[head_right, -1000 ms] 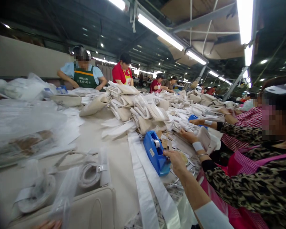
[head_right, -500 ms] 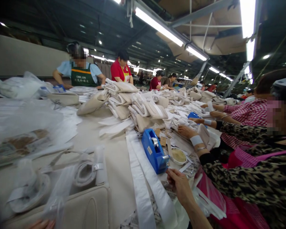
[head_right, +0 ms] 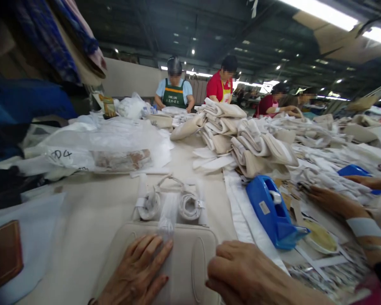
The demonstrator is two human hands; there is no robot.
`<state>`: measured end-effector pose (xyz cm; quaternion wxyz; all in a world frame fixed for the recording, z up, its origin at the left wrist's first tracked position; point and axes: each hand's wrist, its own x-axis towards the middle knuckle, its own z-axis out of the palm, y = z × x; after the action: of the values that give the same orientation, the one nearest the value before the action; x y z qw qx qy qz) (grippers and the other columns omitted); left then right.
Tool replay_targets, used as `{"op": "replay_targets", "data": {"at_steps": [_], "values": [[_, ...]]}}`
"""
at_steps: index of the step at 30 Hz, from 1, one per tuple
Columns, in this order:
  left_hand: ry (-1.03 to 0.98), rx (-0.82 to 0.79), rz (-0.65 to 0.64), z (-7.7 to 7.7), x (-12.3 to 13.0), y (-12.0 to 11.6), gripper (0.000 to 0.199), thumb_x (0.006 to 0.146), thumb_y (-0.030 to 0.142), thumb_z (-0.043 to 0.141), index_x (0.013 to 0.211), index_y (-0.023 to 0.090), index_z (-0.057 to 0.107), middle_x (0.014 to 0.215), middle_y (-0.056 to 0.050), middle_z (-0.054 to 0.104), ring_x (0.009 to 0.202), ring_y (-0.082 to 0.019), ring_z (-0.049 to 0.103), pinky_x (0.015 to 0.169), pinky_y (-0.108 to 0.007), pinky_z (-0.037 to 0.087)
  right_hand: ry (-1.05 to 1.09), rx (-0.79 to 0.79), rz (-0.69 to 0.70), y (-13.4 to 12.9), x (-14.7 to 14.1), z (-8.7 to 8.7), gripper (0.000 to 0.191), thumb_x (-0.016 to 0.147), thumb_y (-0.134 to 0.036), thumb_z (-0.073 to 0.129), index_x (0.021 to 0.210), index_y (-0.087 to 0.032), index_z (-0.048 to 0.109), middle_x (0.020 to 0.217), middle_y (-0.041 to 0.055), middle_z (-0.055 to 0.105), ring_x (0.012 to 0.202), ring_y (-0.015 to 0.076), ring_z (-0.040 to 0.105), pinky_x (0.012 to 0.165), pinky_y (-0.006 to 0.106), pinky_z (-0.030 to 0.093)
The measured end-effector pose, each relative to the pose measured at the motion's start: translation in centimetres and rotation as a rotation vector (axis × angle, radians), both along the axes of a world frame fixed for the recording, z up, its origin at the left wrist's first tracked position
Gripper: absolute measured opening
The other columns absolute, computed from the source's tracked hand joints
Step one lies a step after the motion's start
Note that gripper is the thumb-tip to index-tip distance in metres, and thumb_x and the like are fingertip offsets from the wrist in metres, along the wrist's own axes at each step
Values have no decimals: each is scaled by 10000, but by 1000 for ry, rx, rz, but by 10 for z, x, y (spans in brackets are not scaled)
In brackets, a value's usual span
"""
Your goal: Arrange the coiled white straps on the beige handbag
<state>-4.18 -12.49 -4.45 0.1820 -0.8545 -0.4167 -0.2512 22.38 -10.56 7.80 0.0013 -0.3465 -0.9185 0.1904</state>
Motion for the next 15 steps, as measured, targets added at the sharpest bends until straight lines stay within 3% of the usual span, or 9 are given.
{"op": "replay_targets", "data": {"at_steps": [2, 5, 10, 15], "values": [[-29, 3, -1, -2, -1, 0, 402, 867, 389, 444, 1210, 193, 519, 1108, -56, 583, 1092, -202, 450, 964, -341, 315, -105, 33, 139, 24, -50, 14, 184, 902, -247, 450, 758, -229, 563, 752, 8, 623, 711, 133, 595, 642, 237, 435], [-71, 25, -5, -4, -2, 1, 412, 862, 448, 446, 1178, 203, 545, 1100, -47, 598, 1078, -207, 465, 952, -349, 326, -277, 151, 291, 60, -93, 4, 166, 882, -241, 474, 771, -183, 583, 740, 35, 635, 700, 161, 597, 611, 271, 380], [-94, 50, -7, -8, -2, 4, 402, 864, 458, 429, 1141, 204, 570, 1065, -33, 626, 1043, -199, 494, 952, -350, 304, -405, 269, 414, 95, -115, -23, 164, 838, -179, 485, 744, -160, 618, 721, 59, 659, 685, 183, 617, 570, 293, 311], [-131, 94, -6, -12, -2, 8, 377, 866, 444, 408, 1085, 210, 606, 1010, -20, 654, 996, -192, 517, 918, -353, 315, -515, 249, 445, 107, -131, -23, 140, 793, -154, 528, 728, -161, 652, 726, 65, 684, 692, 198, 635, 519, 281, 262]]}}
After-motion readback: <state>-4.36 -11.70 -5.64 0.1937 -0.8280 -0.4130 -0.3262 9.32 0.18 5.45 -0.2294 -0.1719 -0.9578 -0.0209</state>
